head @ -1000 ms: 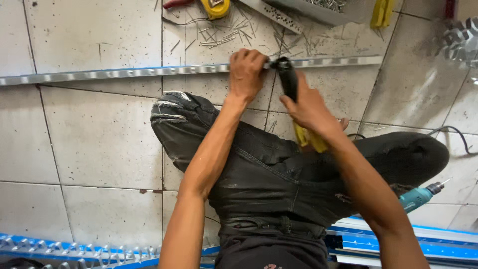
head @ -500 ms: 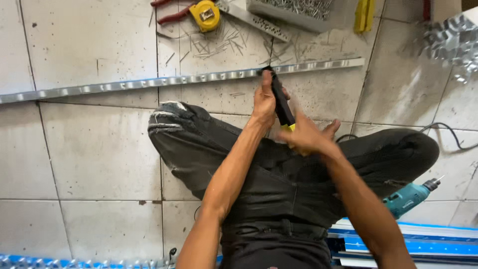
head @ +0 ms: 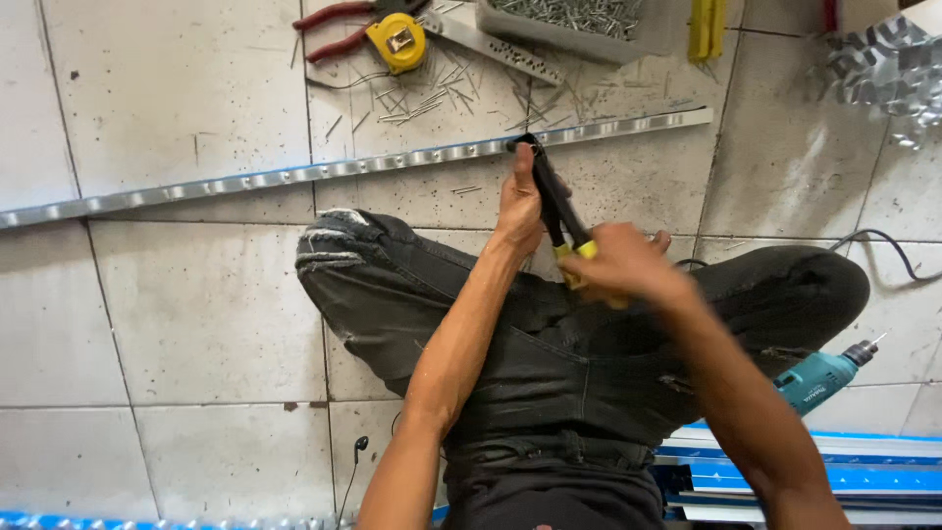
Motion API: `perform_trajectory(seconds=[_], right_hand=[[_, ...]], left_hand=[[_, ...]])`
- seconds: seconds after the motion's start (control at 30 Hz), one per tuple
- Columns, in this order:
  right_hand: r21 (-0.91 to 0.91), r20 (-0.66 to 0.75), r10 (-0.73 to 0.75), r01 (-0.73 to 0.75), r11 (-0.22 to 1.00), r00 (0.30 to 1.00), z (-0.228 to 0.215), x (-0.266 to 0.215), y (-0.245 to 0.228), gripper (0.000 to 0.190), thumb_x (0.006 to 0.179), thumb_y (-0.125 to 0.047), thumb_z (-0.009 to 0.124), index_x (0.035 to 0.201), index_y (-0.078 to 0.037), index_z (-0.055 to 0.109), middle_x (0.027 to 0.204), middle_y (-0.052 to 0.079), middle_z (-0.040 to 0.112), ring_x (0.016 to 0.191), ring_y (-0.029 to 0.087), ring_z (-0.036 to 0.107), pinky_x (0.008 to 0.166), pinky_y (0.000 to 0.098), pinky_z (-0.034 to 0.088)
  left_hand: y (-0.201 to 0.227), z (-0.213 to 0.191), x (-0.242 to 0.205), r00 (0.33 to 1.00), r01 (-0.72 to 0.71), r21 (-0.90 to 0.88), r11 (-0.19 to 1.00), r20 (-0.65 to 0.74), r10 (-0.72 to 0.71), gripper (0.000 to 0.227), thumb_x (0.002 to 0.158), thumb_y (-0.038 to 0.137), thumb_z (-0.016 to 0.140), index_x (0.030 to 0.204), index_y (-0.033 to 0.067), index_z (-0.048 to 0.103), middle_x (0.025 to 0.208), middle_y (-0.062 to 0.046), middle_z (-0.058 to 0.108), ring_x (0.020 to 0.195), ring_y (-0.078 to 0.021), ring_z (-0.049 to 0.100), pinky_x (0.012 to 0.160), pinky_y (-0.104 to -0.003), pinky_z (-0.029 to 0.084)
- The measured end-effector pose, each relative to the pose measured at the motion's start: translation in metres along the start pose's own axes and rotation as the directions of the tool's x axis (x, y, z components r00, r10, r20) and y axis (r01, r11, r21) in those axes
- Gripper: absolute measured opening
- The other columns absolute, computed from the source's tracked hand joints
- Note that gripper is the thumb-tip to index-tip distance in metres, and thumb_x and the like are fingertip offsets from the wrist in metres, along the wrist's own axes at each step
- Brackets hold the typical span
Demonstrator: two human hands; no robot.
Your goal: The person sits on the floor and uses a manual nail gun to drive nails into a long metal strip. They repeatedly pick up nails from a nearby container and hammer them into the strip, which is laid out on the tiled floor.
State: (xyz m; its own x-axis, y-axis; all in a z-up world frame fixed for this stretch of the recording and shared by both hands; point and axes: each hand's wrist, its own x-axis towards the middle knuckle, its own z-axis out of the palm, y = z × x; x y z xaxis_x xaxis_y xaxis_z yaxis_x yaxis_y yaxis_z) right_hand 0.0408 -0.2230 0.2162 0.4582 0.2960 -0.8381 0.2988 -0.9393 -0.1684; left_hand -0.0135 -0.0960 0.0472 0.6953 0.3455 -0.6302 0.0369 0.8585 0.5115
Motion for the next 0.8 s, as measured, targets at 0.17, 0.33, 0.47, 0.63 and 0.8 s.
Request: perform_trajectory(seconds=[0.17,0.33,0.47,0.63,0.8], right_hand=[[0.37,-0.093,0.001,0.034,0.928,0.996,0.045,0.028,0.026,0.052,0.101,-0.054,0.097,0.125,-0.008,0.095,0.101,0.02,0.089,0.105,0.045,0.088,0.111,0.0637,0.053],[0.346,-0.368,-0.069,0.205,0.915,0.927,0.146,0.112,0.07,0.042,0.093,-0.044,0.095,0.102,-0.003,0.091,0.089,0.028,0.086,0.101,0.051,0.091,0.081,0.0628,0.066],[0.254,-0.427,-0.081,0.206,0.945,0.9,0.144,0.131,0.069,0.067,0.105,-0.069,0.084,0.098,-0.003,0.09,0.088,0.029,0.086,0.098,0.059,0.088,0.081,0.0708,0.063],[-0.164,-0.21,-0.218,0.185,0.969,0.953,0.042,0.043,0.029,0.073,0.098,-0.063,0.084,0.103,0.01,0.09,0.098,0.041,0.088,0.104,0.065,0.089,0.089,0.0745,0.071],[0.322,-0.017,0.02,-0.013,0.947,1.0,-0.026,-0.031,-0.029,0.114,0.102,-0.052,0.104,0.185,0.007,0.054,0.177,0.042,0.066,0.169,0.063,0.06,0.14,0.0771,0.048]], left_hand=[[-0.005,-0.005,-0.001,1.0,0.004,0.004,1.0,0.006,-0.004,0.086,0.117,0.095,0.065,0.103,0.0111,0.077,0.084,-0.017,0.085,0.083,-0.0305,0.089,0.076,-0.045,0.074],[0.009,-0.002,-0.006,0.995,0.087,0.032,0.996,-0.042,-0.086,0.091,0.108,0.104,0.069,0.097,0.0141,0.078,0.084,-0.015,0.087,0.083,-0.0283,0.09,0.079,-0.044,0.074],[0.009,0.006,0.007,0.995,0.098,0.057,0.994,-0.029,-0.096,0.094,0.112,0.102,0.063,0.091,0.0116,0.079,0.08,-0.017,0.085,0.078,-0.0292,0.087,0.074,-0.044,0.073],[0.008,0.001,0.001,0.997,0.065,0.07,0.995,-0.037,-0.062,0.097,0.112,0.104,0.06,0.092,0.0114,0.082,0.083,-0.017,0.086,0.085,-0.0304,0.09,0.076,-0.045,0.073],[0.004,0.003,-0.003,0.999,0.026,0.073,0.997,-0.047,-0.023,0.097,0.117,0.101,0.057,0.098,0.0091,0.083,0.089,-0.019,0.087,0.09,-0.032,0.09,0.086,-0.049,0.076]])
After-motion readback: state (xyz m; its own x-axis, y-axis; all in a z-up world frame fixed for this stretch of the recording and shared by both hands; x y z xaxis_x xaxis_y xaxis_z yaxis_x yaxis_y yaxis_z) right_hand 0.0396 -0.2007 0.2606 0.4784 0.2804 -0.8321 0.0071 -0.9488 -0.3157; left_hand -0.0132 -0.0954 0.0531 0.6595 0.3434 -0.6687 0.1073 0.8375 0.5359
